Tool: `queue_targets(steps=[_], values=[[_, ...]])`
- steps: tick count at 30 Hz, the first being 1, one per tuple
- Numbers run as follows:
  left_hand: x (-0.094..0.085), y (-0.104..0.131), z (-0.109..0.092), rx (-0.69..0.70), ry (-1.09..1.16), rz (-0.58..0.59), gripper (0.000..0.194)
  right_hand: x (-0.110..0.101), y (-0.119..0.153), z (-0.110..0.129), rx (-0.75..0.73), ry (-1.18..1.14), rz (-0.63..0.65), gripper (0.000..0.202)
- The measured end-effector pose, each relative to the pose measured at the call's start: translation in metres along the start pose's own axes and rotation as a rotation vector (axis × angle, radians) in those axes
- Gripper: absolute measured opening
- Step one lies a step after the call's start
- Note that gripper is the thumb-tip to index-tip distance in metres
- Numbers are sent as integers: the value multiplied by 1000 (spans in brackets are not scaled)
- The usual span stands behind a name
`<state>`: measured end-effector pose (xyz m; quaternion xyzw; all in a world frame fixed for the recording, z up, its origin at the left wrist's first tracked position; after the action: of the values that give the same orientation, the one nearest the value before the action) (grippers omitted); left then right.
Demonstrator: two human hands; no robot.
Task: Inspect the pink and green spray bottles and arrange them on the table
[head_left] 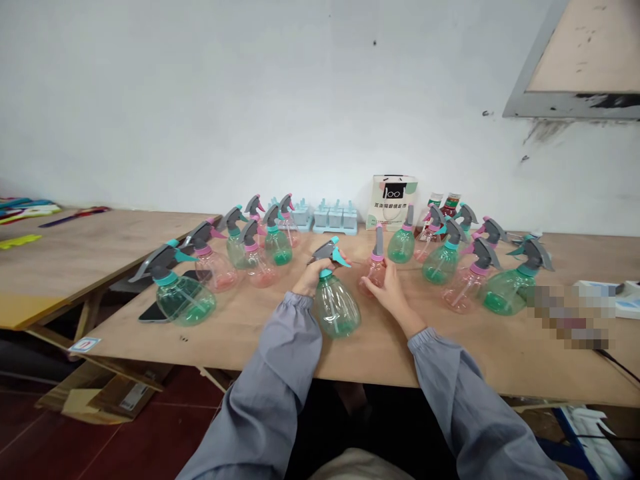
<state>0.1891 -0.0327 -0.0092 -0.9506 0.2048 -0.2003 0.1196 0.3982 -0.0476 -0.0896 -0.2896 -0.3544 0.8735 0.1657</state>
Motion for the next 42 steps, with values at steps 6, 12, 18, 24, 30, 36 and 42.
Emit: queue_targets(steps=[6, 12, 18, 24, 30, 36, 42], values=[[8, 1, 2, 10, -29, -16, 11, 1, 0, -1, 8, -20, 0, 80], [17, 4, 4, -42, 9, 1, 20, 0, 0, 0, 25, -40, 12, 79], [16, 3, 4, 22, -5, -156, 12, -2, 0, 0, 17, -47, 26, 79], [23, 4, 4, 12, 25, -54, 17, 0, -1, -1, 19, -51, 25, 81], [18, 4, 5, 16, -52, -93, 11, 0, 0, -1, 21, -51, 26, 80], [22, 4, 5, 6, -18, -60, 18, 0, 0, 0, 13, -51, 23, 80], [19, 7, 4, 34, -93, -46, 12, -1, -1, 1, 34, -47, 41, 80]])
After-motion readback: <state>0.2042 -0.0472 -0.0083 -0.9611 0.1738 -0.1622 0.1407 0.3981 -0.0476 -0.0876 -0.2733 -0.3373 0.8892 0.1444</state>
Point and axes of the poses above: each hand's wrist, its own y-axis away from the middle knuckle, its own x-axis out of the palm, z = x × y, the point moved 2 cm from there along -y, towards the middle knuckle, and after that the axes turned 4 degrees about -y, right-handed, at the moved point
